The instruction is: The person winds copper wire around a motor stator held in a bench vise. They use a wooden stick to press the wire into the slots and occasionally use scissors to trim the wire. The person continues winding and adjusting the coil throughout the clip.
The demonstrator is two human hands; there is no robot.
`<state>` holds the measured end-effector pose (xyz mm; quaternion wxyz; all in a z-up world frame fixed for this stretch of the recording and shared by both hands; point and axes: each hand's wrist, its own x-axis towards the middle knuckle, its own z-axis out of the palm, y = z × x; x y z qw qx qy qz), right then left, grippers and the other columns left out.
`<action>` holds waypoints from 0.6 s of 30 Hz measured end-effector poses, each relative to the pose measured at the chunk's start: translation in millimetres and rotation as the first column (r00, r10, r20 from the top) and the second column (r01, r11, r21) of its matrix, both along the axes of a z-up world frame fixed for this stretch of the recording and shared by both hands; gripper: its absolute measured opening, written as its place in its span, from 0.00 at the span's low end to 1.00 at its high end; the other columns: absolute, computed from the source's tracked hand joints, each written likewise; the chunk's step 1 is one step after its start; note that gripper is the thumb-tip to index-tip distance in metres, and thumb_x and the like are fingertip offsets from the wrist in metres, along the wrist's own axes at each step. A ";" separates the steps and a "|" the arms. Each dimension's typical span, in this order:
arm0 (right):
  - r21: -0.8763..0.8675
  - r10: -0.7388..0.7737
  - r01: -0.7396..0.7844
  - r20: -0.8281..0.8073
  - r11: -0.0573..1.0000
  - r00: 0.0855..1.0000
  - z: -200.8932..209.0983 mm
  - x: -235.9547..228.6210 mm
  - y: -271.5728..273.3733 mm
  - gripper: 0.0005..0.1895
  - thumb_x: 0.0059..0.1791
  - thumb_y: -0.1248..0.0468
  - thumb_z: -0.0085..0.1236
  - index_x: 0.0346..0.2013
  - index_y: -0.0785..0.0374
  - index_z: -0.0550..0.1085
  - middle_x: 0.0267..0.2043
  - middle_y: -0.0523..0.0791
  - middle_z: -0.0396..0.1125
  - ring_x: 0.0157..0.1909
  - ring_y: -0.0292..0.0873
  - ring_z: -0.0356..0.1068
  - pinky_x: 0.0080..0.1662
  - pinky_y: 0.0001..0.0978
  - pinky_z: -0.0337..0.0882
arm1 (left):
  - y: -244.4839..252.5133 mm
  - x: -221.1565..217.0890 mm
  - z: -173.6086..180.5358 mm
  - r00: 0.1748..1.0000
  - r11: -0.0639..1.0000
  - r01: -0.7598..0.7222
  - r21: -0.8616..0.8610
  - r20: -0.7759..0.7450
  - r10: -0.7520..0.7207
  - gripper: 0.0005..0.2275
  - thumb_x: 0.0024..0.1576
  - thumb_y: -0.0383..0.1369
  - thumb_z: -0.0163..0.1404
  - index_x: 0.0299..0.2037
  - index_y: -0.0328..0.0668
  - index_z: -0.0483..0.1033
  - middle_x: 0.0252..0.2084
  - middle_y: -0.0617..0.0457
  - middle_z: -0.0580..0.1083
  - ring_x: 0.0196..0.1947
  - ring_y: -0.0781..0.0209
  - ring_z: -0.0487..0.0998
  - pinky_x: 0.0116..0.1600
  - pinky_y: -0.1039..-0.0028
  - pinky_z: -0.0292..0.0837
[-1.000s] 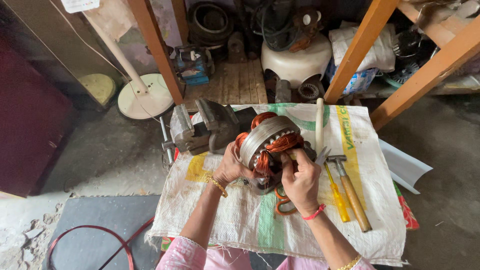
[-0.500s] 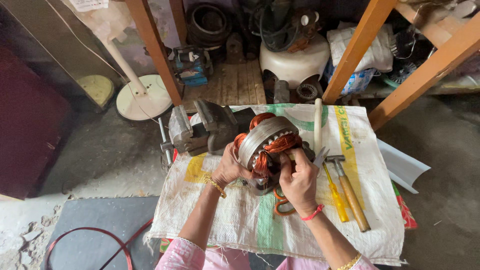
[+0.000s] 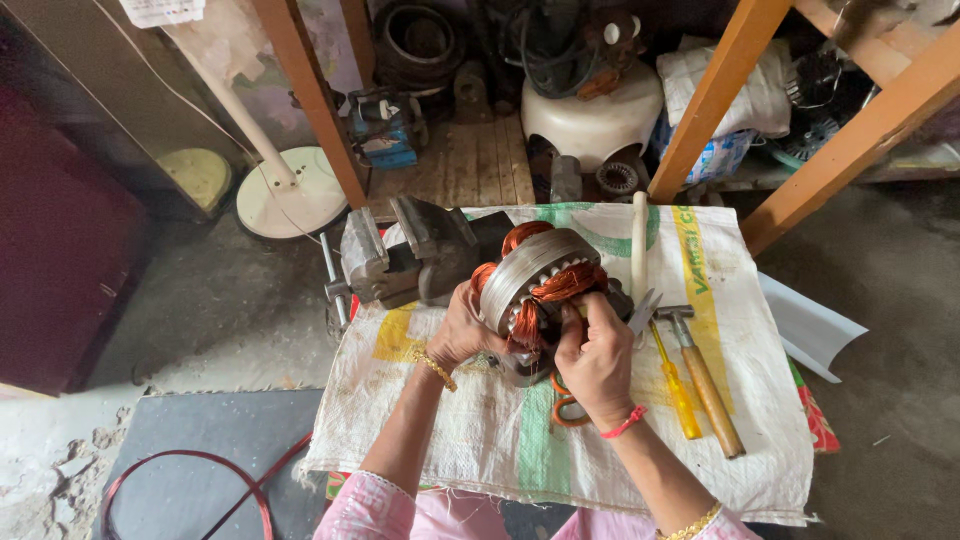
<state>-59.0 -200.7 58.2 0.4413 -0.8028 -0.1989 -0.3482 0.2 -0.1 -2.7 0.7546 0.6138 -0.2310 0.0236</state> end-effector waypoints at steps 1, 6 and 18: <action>0.010 -0.006 0.006 -0.029 1.000 1.000 0.9 -0.8 0.9 0.04 0.49 0.74 0.51 0.38 0.70 0.69 0.35 0.57 0.70 0.35 0.64 0.71 0.35 0.48 0.68 | -0.3 0.0 -0.1 1.000 1.000 -0.001 0.003 -0.001 0.001 0.36 0.26 0.24 0.72 0.51 0.38 0.75 0.47 0.60 0.78 0.49 0.70 0.74 0.62 0.73 0.72; -0.021 0.008 -0.008 0.017 1.000 1.000 -1.7 1.1 -1.2 0.03 0.50 0.74 0.52 0.38 0.70 0.69 0.35 0.56 0.71 0.35 0.62 0.72 0.36 0.47 0.69 | -0.3 0.2 -3.0 0.998 0.997 -0.056 0.044 0.015 0.055 0.37 0.26 0.25 0.72 0.53 0.39 0.75 0.48 0.62 0.77 0.51 0.70 0.74 0.64 0.74 0.70; -0.101 -0.432 0.427 -0.367 0.899 0.824 -80.3 33.0 -115.2 0.14 0.47 0.62 0.68 0.41 0.69 0.77 0.27 0.54 0.73 0.29 0.53 0.74 0.35 0.46 0.71 | 2.3 3.2 -6.2 0.997 0.995 -0.050 0.087 0.060 0.045 0.35 0.27 0.22 0.72 0.52 0.38 0.75 0.47 0.61 0.78 0.49 0.70 0.73 0.62 0.74 0.70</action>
